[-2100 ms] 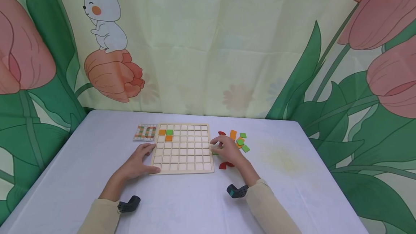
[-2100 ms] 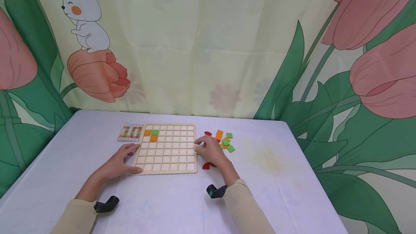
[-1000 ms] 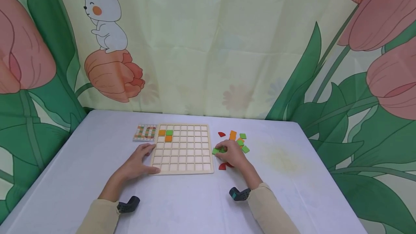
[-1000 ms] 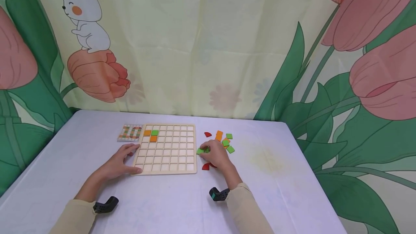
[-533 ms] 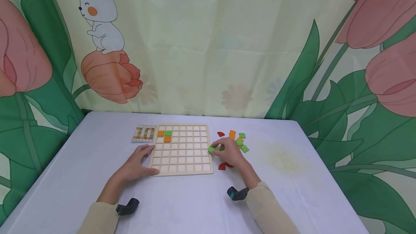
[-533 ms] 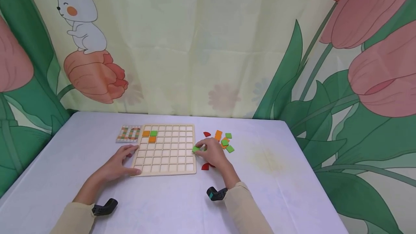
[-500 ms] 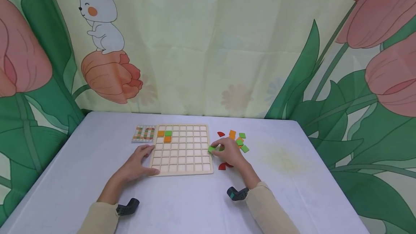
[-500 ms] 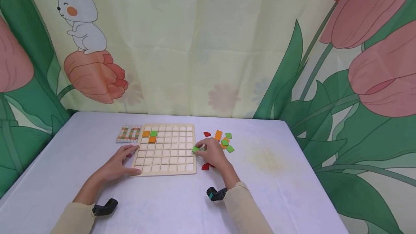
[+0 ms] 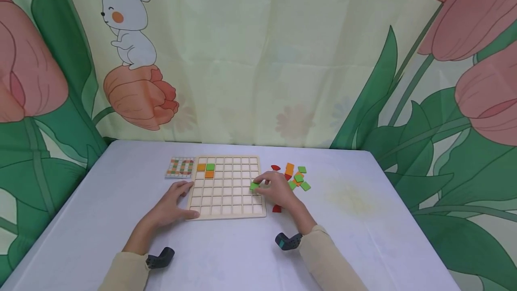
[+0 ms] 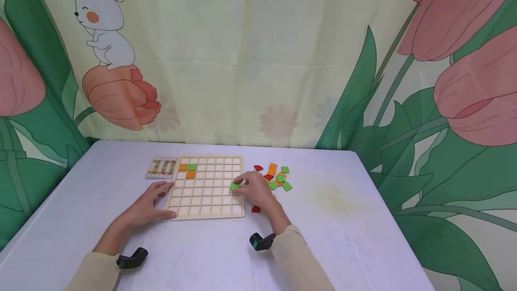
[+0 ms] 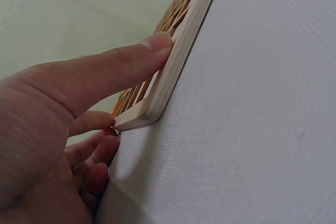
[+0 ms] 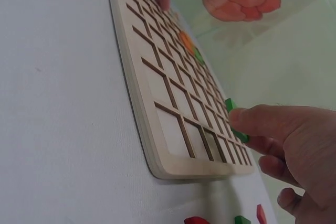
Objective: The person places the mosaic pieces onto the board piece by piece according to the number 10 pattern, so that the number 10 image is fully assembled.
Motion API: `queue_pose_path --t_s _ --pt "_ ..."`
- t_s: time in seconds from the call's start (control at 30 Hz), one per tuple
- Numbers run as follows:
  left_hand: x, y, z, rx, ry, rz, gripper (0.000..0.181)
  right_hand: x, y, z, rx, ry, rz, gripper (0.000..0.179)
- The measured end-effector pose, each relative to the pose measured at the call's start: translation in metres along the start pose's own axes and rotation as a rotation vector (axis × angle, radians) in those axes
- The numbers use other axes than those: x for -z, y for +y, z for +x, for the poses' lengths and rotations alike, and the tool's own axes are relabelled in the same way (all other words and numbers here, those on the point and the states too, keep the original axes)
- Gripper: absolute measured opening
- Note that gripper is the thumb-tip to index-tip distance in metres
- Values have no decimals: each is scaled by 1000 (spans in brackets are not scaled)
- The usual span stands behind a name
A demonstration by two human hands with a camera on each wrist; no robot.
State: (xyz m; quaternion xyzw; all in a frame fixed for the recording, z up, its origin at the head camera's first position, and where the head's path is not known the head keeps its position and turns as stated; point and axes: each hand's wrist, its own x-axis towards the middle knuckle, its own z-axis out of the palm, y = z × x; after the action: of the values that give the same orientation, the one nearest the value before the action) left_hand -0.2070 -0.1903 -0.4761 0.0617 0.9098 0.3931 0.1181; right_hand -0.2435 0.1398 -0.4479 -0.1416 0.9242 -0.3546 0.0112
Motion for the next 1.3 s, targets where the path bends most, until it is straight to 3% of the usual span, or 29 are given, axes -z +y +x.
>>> queue_pose_path --t_s 0.77,1.3 --pt "1 1 -1 7 1 -8 105 -22 -33 21 120 -57 10 20" --pt "2 2 -1 10 4 -11 105 -40 -43 31 135 -92 22 19"
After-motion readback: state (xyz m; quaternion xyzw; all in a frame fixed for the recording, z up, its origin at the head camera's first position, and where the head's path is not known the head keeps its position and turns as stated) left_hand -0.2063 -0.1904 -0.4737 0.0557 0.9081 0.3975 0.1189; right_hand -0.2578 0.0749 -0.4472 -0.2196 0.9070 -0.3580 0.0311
